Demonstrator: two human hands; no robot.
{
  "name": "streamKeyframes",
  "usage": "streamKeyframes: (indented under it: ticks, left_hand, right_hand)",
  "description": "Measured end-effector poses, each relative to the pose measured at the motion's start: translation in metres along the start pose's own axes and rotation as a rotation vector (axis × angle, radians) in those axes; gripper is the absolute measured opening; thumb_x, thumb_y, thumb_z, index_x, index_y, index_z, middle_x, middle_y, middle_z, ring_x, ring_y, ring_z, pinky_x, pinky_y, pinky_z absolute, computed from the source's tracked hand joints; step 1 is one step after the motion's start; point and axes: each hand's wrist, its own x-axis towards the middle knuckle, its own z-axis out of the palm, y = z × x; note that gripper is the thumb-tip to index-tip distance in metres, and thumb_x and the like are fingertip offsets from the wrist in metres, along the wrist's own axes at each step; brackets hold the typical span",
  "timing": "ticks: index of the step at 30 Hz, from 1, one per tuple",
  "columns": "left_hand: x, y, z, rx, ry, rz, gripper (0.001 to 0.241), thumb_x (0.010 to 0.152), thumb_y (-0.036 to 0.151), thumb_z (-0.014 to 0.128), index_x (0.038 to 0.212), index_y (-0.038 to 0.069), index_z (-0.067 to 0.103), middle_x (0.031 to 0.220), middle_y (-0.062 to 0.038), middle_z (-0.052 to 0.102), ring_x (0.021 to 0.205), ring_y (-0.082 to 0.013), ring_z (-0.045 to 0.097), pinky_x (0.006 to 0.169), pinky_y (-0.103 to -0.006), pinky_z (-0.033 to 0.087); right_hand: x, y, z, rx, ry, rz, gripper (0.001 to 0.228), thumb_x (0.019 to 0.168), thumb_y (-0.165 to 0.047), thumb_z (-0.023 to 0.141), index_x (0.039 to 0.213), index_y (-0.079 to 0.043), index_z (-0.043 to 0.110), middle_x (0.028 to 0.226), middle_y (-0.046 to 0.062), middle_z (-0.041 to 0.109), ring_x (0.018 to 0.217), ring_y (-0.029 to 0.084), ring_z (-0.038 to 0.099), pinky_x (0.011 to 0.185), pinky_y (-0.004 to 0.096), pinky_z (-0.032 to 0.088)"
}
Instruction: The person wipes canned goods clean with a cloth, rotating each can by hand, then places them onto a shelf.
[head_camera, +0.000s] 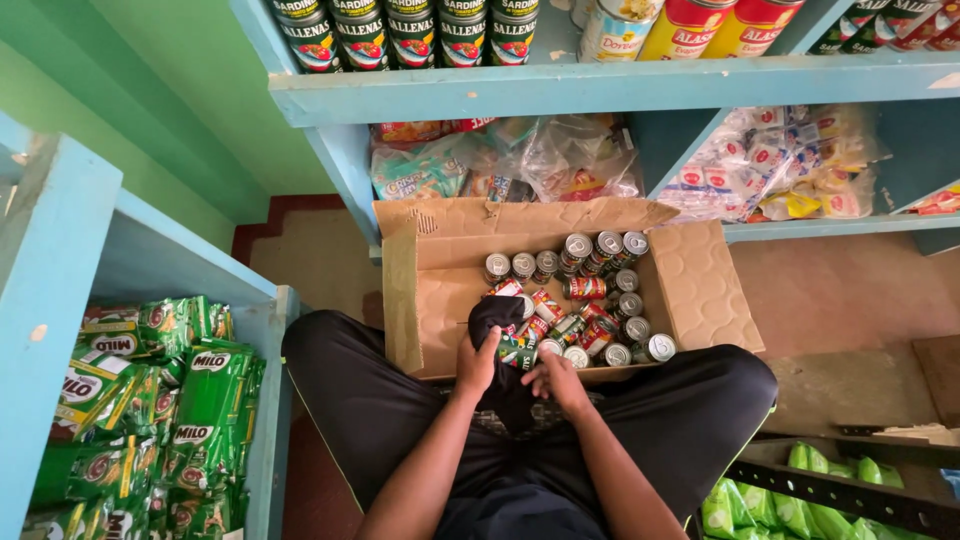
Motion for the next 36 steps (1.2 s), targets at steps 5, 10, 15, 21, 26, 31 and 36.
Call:
streamKeyframes:
  ticks: [5,10,15,21,26,31,36]
  left_hand:
    - [0.002,0.000,0.000,-0.021,-0.011,0.015,0.038,0.095,0.031,0.067,0.115,-0.001,0.070,0.102,-0.012,0.076,0.095,-0.0198,0.070,0.087,-0.0351,0.054]
    - [0.002,0.006,-0.002,-0.166,0.013,-0.066,0.038,0.096,0.031,0.066,0.117,-0.001,0.069,0.106,-0.010,0.075,0.095,-0.0193,0.068,0.088,-0.0349,0.054]
    - [-0.001,0.008,0.000,-0.072,0.025,0.005,0.038,0.094,0.029,0.068,0.117,-0.001,0.069,0.105,-0.011,0.075,0.096,-0.0193,0.068,0.088,-0.0345,0.053]
    - [0.001,0.005,-0.001,-0.081,0.020,0.014,0.038,0.094,0.028,0.068,0.116,-0.002,0.069,0.105,-0.011,0.075,0.095,-0.0192,0.068,0.088,-0.0341,0.053]
    - [0.000,0.006,-0.002,-0.145,0.027,0.006,0.037,0.095,0.028,0.066,0.118,-0.001,0.068,0.107,-0.008,0.074,0.098,-0.0180,0.067,0.090,-0.0331,0.052]
    - [-0.002,0.009,0.001,-0.127,0.017,0.059,0.035,0.095,0.024,0.067,0.117,-0.003,0.070,0.106,-0.010,0.075,0.098,-0.0182,0.067,0.090,-0.0342,0.053]
    - [-0.002,0.019,-0.001,-0.127,0.012,0.016,0.033,0.095,0.022,0.066,0.117,-0.002,0.069,0.107,-0.009,0.075,0.098,-0.0181,0.068,0.090,-0.0338,0.053]
  right_hand:
    - [0.008,0.020,-0.011,0.057,-0.072,-0.083,0.062,0.116,-0.044,0.055,0.118,0.018,0.057,0.096,0.024,0.075,0.069,0.020,0.067,0.060,0.029,0.051]
    - [-0.032,-0.036,0.020,-0.123,-0.118,-0.655,0.070,0.094,-0.021,0.078,0.151,-0.004,0.040,0.129,0.012,0.054,0.102,0.017,0.062,0.082,0.031,0.055]
    - [-0.004,0.000,0.000,-0.010,-0.026,-0.084,0.051,0.103,-0.035,0.058,0.145,-0.008,0.054,0.095,0.015,0.068,0.068,0.015,0.064,0.058,0.026,0.049]
    - [-0.026,-0.027,0.011,-0.188,-0.036,-0.407,0.059,0.091,-0.024,0.075,0.143,-0.007,0.052,0.112,0.012,0.063,0.086,0.014,0.061,0.066,0.026,0.051]
    - [-0.032,-0.037,0.019,-0.172,-0.060,-0.612,0.059,0.091,-0.024,0.074,0.142,-0.002,0.053,0.122,0.007,0.058,0.106,0.012,0.058,0.079,0.026,0.053]
    - [0.010,0.017,-0.015,-0.154,0.000,-0.046,0.054,0.108,-0.046,0.050,0.130,0.001,0.065,0.103,0.018,0.077,0.076,0.017,0.063,0.060,0.022,0.044]
    - [-0.021,-0.016,0.003,-0.189,-0.065,-0.307,0.056,0.094,-0.036,0.069,0.136,0.000,0.060,0.102,0.017,0.068,0.078,0.013,0.060,0.061,0.023,0.046]
